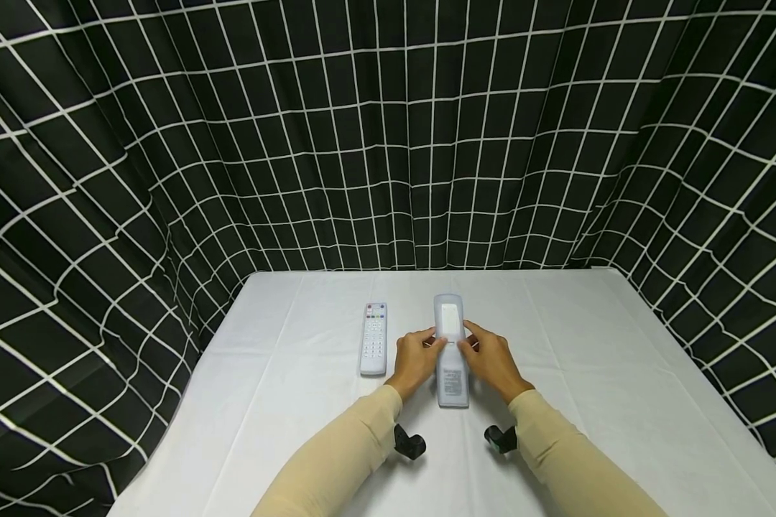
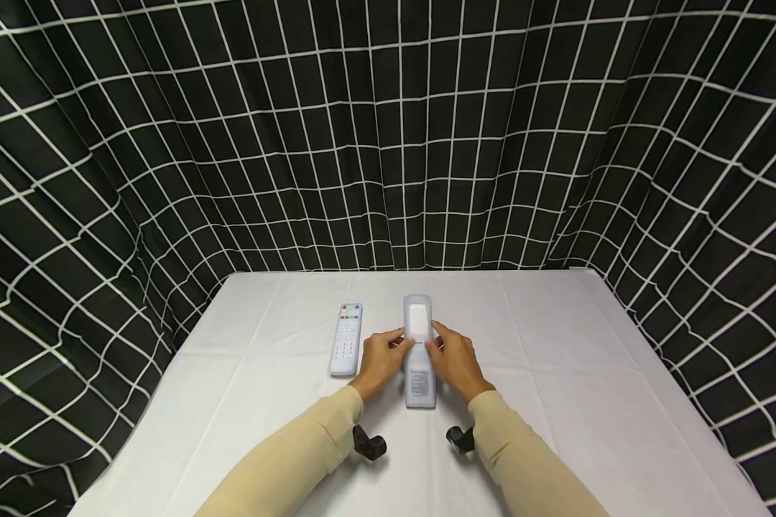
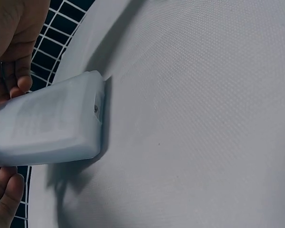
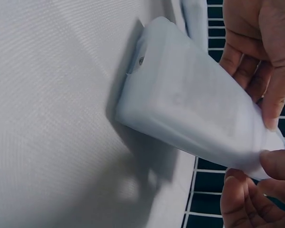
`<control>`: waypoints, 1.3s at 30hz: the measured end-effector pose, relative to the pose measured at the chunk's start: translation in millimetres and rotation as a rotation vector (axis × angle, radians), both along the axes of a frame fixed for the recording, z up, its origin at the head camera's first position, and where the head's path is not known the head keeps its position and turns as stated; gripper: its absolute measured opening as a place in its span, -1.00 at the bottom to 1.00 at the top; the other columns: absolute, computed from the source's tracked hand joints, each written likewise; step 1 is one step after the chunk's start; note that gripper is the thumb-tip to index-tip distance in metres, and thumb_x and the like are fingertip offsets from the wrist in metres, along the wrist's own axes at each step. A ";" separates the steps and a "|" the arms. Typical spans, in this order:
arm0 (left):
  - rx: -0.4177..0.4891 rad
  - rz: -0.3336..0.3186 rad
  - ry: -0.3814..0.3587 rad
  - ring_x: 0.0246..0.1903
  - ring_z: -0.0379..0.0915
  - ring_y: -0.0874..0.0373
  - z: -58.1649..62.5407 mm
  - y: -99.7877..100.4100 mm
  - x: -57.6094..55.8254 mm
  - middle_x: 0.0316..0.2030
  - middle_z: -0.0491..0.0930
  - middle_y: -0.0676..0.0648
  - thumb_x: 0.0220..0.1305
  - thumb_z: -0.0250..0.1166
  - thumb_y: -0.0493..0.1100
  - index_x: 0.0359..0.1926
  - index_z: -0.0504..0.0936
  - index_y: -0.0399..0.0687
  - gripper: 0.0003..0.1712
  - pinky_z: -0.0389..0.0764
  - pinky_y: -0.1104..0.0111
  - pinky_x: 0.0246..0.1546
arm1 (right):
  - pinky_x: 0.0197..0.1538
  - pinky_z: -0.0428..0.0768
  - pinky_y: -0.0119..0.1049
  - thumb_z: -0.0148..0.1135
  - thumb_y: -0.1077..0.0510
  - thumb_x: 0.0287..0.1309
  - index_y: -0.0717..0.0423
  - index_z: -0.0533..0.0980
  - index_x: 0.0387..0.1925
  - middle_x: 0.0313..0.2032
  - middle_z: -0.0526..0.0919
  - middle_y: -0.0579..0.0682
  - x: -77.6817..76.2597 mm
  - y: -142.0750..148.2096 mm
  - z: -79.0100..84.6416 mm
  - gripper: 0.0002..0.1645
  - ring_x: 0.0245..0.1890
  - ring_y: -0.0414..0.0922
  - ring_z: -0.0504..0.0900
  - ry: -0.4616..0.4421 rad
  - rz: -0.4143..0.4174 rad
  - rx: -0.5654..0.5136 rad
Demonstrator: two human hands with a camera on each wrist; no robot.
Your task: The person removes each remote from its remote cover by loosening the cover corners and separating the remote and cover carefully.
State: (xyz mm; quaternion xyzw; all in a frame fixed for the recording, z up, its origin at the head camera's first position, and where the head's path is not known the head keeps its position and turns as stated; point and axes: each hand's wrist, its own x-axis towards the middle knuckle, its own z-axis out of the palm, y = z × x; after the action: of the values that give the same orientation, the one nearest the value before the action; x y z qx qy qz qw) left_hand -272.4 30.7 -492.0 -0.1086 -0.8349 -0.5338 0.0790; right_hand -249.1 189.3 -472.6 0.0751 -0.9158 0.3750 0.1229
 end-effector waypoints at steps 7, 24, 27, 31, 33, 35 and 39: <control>-0.029 -0.025 -0.030 -0.46 0.52 0.29 -3.4 0.7 0.0 -0.36 0.66 -0.02 0.25 0.34 -0.18 0.05 0.60 -0.35 -0.59 0.55 0.48 -0.48 | -0.29 0.58 -0.10 0.24 0.30 0.21 0.41 0.38 0.22 -0.33 0.65 0.16 1.0 -0.2 0.7 -0.45 -0.39 -0.01 0.61 -0.045 -0.007 0.020; -0.170 -0.040 -0.064 -0.37 0.57 0.21 -15.4 0.4 6.9 -0.36 0.69 -0.09 0.19 0.36 -0.25 -0.06 0.66 -0.37 -0.68 0.57 0.40 -0.38 | -0.37 0.55 -0.21 0.23 0.31 0.19 0.46 0.37 0.20 -0.37 0.62 0.10 1.4 2.2 -13.1 -0.44 -0.45 -0.08 0.57 -0.191 0.019 0.041; -0.173 -0.045 -0.075 -0.39 0.56 0.22 -16.6 0.5 8.0 -0.38 0.68 -0.08 0.19 0.36 -0.24 -0.07 0.67 -0.37 -0.68 0.56 0.41 -0.39 | -0.43 0.56 -0.24 0.22 0.32 0.20 0.46 0.37 0.20 -0.35 0.63 0.12 1.7 2.2 -14.5 -0.45 -0.46 -0.08 0.58 -0.220 0.020 0.029; -0.189 -0.043 -0.086 -0.41 0.54 0.22 -17.4 0.8 9.5 -0.40 0.67 -0.07 0.19 0.36 -0.24 -0.09 0.68 -0.36 -0.69 0.55 0.41 -0.40 | -0.48 0.56 -0.27 0.22 0.33 0.19 0.46 0.39 0.18 -0.34 0.64 0.14 1.9 2.3 -16.1 -0.47 -0.47 -0.09 0.59 -0.256 0.023 0.025; -0.205 -0.040 -0.092 -0.41 0.54 0.21 -17.5 1.0 10.6 -0.40 0.67 -0.07 0.18 0.36 -0.24 -0.10 0.68 -0.36 -0.70 0.56 0.41 -0.39 | -0.47 0.56 -0.27 0.23 0.32 0.19 0.46 0.40 0.17 -0.33 0.65 0.14 1.7 2.5 -17.1 -0.48 -0.48 -0.10 0.59 -0.277 0.023 0.030; -0.223 -0.032 -0.098 -0.41 0.54 0.20 -17.7 1.1 11.4 -0.40 0.67 -0.07 0.17 0.37 -0.24 -0.12 0.69 -0.35 -0.71 0.55 0.41 -0.40 | -0.44 0.56 -0.27 0.24 0.31 0.19 0.46 0.41 0.16 -0.32 0.65 0.13 1.9 2.4 -17.7 -0.48 -0.46 -0.11 0.59 -0.289 0.023 0.049; -0.243 -0.026 -0.103 -0.41 0.54 0.20 -17.6 1.7 12.5 -0.42 0.65 -0.05 0.16 0.38 -0.24 -0.14 0.70 -0.35 -0.72 0.55 0.41 -0.41 | -0.37 0.57 -0.24 0.26 0.31 0.18 0.45 0.45 0.12 -0.33 0.65 0.12 2.3 2.1 -19.1 -0.51 -0.43 -0.10 0.59 -0.291 0.019 0.077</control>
State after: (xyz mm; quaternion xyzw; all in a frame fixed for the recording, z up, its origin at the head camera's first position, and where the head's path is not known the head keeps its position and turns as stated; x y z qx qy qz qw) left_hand -259.9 32.4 -509.6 -0.1005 -0.8949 -0.4345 0.0154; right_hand -246.8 191.4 -491.7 0.0333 -0.9368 0.3479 -0.0177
